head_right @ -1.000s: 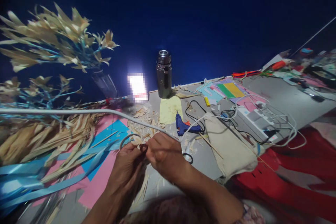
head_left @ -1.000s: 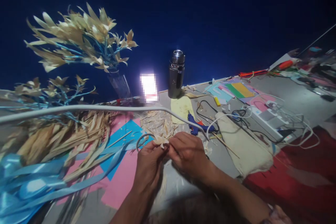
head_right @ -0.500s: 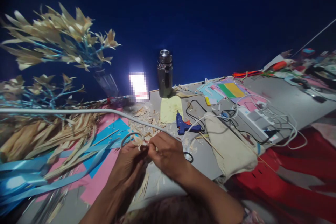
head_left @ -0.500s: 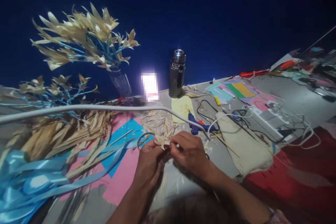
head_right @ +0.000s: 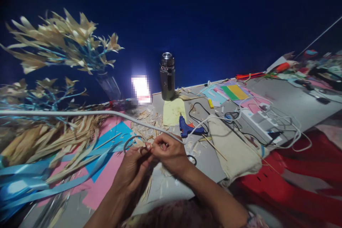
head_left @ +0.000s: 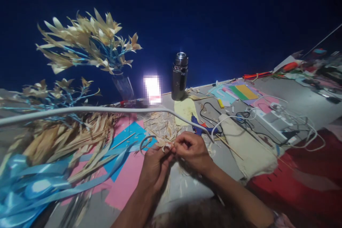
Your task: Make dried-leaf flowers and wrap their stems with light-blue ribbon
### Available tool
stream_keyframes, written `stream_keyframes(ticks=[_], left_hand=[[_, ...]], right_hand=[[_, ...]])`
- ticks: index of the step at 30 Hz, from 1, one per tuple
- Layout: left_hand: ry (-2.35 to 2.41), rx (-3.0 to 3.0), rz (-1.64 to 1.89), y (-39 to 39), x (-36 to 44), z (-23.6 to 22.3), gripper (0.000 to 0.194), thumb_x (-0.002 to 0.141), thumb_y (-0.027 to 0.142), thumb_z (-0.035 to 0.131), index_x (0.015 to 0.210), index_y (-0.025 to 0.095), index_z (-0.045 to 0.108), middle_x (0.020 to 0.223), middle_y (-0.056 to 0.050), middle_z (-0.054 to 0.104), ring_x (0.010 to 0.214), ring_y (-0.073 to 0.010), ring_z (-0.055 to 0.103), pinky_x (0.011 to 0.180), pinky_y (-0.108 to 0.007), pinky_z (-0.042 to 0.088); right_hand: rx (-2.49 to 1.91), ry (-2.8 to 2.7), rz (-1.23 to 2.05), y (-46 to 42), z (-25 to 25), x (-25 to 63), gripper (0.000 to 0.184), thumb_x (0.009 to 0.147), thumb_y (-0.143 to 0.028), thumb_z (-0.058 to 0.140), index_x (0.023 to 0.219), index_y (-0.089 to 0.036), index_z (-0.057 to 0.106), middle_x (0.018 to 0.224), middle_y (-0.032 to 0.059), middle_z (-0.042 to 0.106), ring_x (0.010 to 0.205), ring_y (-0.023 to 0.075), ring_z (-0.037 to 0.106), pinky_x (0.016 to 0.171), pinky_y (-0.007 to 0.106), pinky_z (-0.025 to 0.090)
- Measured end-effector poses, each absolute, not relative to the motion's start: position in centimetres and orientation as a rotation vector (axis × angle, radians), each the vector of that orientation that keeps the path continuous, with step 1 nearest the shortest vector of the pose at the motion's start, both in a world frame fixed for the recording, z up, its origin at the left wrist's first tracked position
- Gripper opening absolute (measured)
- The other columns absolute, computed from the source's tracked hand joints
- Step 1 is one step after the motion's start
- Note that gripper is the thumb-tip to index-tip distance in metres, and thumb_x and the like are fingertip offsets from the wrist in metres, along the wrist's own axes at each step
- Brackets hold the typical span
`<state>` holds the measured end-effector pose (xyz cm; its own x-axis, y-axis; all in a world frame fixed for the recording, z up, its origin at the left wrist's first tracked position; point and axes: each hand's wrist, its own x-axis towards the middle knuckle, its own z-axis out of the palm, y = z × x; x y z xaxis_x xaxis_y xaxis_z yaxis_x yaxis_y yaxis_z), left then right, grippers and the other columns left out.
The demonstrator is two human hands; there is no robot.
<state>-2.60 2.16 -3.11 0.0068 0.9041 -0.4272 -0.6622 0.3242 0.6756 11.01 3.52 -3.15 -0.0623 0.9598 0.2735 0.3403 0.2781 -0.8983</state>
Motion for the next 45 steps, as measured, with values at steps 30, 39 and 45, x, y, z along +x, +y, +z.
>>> stream_keyframes(ticks=[30,39,45], left_hand=[[0.936,0.352,1.31,1.8,-2.0,-2.5,0.03,0.052,0.018,0.098,0.071,0.018,0.074,0.07,0.0,0.072,0.065,-0.0136,0.067,0.066,-0.023,0.058],[0.879,0.296,1.218,2.0,-2.5,-3.1,0.027,0.055,0.018,0.095,0.071,0.016,0.074,0.071,-0.001,0.073,0.064,-0.0128,0.066,0.066,-0.023,0.057],[0.933,0.293,1.189,2.0,-2.9,-3.0,0.026,0.058,0.02,0.093,0.074,0.013,0.073,0.067,-0.002,0.071,0.059,-0.014,0.067,0.06,-0.023,0.056]], right_hand=[[-1.018,-0.95,1.667,4.4,-3.5,11.9,0.028,0.071,-0.04,0.073,0.063,-0.021,0.054,0.051,-0.0074,0.042,0.044,0.0076,0.029,0.043,0.021,0.021],[-0.991,-1.7,0.829,4.0,-2.9,12.9,0.017,0.09,-0.021,0.064,0.102,-0.022,0.076,0.101,0.0068,0.07,0.083,0.018,0.063,0.076,0.03,0.052],[-1.07,-1.734,0.781,4.3,-3.0,13.4,0.013,0.092,-0.017,0.06,0.08,-0.02,0.065,0.078,0.0008,0.062,0.071,0.0155,0.058,0.065,0.026,0.045]])
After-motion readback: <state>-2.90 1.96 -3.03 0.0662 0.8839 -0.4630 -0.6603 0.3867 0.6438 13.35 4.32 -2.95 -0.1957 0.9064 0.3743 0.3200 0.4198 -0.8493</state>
